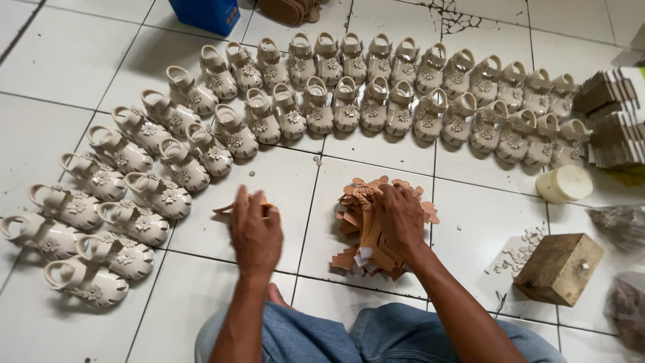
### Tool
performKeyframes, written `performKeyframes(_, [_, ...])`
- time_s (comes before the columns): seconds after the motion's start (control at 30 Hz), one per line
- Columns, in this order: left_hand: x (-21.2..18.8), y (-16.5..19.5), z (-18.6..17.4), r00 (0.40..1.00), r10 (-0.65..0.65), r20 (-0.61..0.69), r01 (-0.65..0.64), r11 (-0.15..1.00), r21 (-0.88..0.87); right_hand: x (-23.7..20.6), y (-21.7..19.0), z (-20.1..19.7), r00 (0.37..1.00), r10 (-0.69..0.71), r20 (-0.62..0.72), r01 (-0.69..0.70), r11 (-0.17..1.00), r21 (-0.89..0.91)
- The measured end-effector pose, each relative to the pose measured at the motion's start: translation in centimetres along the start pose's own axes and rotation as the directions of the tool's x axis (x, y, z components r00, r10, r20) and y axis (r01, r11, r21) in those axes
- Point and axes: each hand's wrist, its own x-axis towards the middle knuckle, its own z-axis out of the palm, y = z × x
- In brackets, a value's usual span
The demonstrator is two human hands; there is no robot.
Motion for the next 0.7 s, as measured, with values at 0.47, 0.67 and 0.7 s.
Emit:
performKeyframes(0.47, [-3.4, 11.7, 4.3, 0.523, 0.371, 0.767, 0.661, 0.392, -0.640, -4.0, 3.0, -10.7, 0.904, 0.412, 0.109, -0.159, 0.088, 0.983])
performKeyframes(0.67, [-4.2, 9.5, 5.6, 0.641, 0.280, 0.715, 0.710, 0.140, -0.691, -4.2, 4.5, -9.0, 0.776, 0.593, 0.217, -0.049, -0.286, 0.957])
performKeyframes(0.7, [-3.8, 9.2, 5.9, 0.680, 0.290, 0.673, 0.683, 0.084, -0.726, -4.2, 4.4, -8.7, 0.780, 0.586, 0.219, -0.046, -0.295, 0.954])
